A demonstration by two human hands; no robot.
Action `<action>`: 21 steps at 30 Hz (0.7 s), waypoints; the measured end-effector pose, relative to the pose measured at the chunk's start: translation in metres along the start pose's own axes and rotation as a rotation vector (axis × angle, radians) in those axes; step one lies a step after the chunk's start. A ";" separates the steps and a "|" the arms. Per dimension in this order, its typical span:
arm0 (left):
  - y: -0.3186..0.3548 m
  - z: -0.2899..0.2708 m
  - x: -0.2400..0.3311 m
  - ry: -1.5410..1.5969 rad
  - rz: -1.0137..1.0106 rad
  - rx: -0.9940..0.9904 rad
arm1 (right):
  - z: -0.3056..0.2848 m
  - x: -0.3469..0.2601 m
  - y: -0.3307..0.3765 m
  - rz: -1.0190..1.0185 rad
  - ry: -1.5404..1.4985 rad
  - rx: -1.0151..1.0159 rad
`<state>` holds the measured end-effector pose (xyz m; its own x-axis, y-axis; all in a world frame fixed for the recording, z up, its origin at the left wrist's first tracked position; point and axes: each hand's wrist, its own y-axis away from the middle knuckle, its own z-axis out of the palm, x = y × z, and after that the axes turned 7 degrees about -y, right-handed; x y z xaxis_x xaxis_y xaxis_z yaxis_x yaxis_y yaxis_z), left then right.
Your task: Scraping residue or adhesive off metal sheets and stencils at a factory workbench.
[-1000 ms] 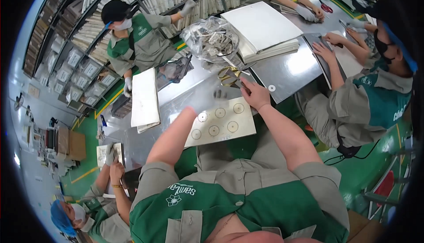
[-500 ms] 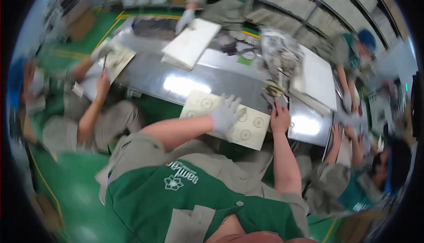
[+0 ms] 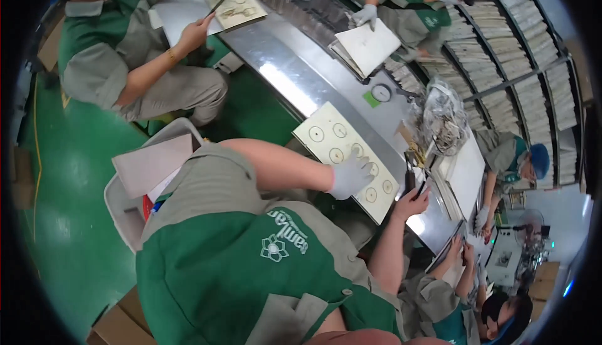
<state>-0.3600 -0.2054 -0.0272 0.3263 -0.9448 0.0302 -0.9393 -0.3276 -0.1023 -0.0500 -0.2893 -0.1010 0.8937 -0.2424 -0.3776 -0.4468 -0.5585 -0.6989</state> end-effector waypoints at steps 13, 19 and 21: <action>-0.013 -0.110 0.004 0.617 0.366 0.360 | -0.071 -0.108 0.123 0.689 -1.285 -0.246; 0.007 -0.114 -0.003 1.201 0.262 0.418 | -0.122 -0.125 0.061 0.751 -1.045 -0.336; 0.021 -0.104 -0.007 1.317 0.100 0.383 | -0.135 -0.137 0.054 0.607 -1.038 -0.310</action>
<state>-0.3927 -0.2059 0.0742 -0.2837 -0.3409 0.8963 -0.7948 -0.4394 -0.4187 -0.1914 -0.3934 -0.0051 0.0269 0.1364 -0.9903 -0.6216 -0.7735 -0.1235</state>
